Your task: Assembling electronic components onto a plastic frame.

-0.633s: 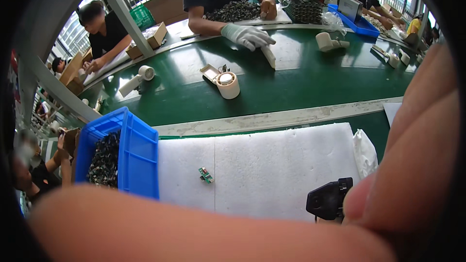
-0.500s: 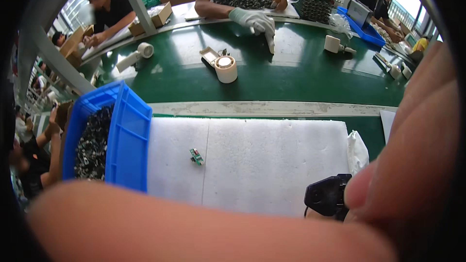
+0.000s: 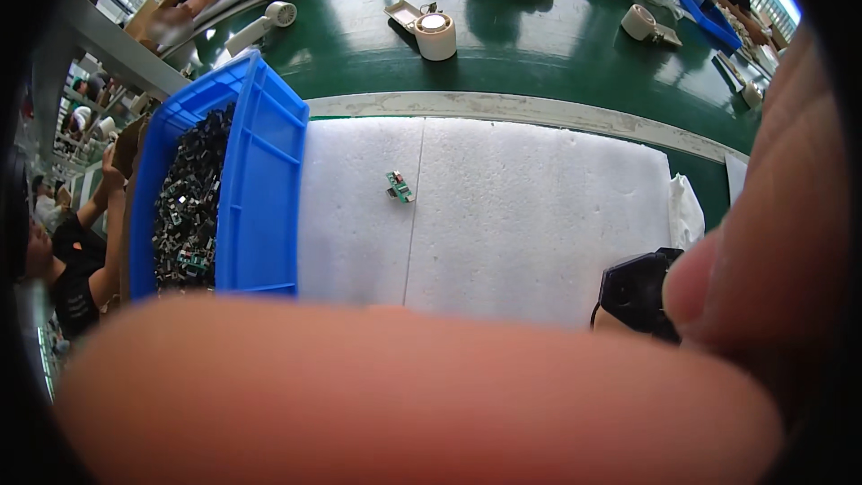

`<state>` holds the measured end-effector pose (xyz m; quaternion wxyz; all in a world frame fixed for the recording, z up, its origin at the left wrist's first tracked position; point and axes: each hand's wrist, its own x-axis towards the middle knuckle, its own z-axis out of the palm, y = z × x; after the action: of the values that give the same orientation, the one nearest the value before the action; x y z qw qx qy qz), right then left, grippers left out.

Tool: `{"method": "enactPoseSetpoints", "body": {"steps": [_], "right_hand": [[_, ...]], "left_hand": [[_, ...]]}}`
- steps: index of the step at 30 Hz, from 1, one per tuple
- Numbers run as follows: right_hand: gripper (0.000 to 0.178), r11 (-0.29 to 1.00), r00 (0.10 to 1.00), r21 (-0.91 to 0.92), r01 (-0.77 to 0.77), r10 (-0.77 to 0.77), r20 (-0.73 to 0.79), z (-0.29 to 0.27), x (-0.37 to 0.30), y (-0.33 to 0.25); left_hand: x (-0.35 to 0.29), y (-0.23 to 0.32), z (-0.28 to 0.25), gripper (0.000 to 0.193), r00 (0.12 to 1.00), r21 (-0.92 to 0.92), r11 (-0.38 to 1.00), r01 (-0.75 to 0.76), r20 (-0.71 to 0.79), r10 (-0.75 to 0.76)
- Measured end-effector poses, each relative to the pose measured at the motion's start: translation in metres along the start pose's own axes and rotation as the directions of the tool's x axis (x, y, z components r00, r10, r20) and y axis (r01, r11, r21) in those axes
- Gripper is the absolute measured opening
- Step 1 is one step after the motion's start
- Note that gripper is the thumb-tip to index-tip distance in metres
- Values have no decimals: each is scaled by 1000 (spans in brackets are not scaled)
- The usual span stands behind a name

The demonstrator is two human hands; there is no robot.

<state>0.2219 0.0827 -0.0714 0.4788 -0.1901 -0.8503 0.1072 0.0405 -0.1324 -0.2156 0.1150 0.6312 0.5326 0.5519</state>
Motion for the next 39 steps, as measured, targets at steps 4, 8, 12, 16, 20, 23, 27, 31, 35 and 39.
{"method": "enactPoseSetpoints", "body": {"steps": [4,8,12,16,20,23,27,31,35,39], "right_hand": [[60,1000,998,-3,7,-7,-60,0,0,-6],[59,999,992,-10,31,-32,-119,6,7,-12],[58,989,972,-31,142,-145,-184,6,29,-3],[54,994,984,-50,97,-104,-144,0,48,-15],[47,967,965,92,-238,224,139,64,59,75],[38,752,807,323,-575,456,376,103,29,148],[34,632,693,299,-715,580,429,127,7,190],[34,572,667,344,-744,606,435,133,5,194],[36,612,684,316,-725,583,439,132,11,188],[35,657,726,323,-681,549,414,131,14,181]], "left_hand": [[1,6,2,24,1000,14,1000,5,-3,-5],[1,-1,-3,23,1000,-22,1000,6,19,-5],[-2,2,-2,32,992,37,994,99,74,-101],[34,18,-20,56,886,99,906,412,187,-424],[57,7,-14,62,926,485,830,277,95,-365],[66,4,-3,65,916,503,825,258,145,-374],[72,4,-2,67,891,585,771,251,172,-420],[80,5,0,69,858,638,724,264,188,-478],[90,5,0,62,851,671,703,237,206,-483],[99,6,0,43,832,589,728,351,160,-531]]}}
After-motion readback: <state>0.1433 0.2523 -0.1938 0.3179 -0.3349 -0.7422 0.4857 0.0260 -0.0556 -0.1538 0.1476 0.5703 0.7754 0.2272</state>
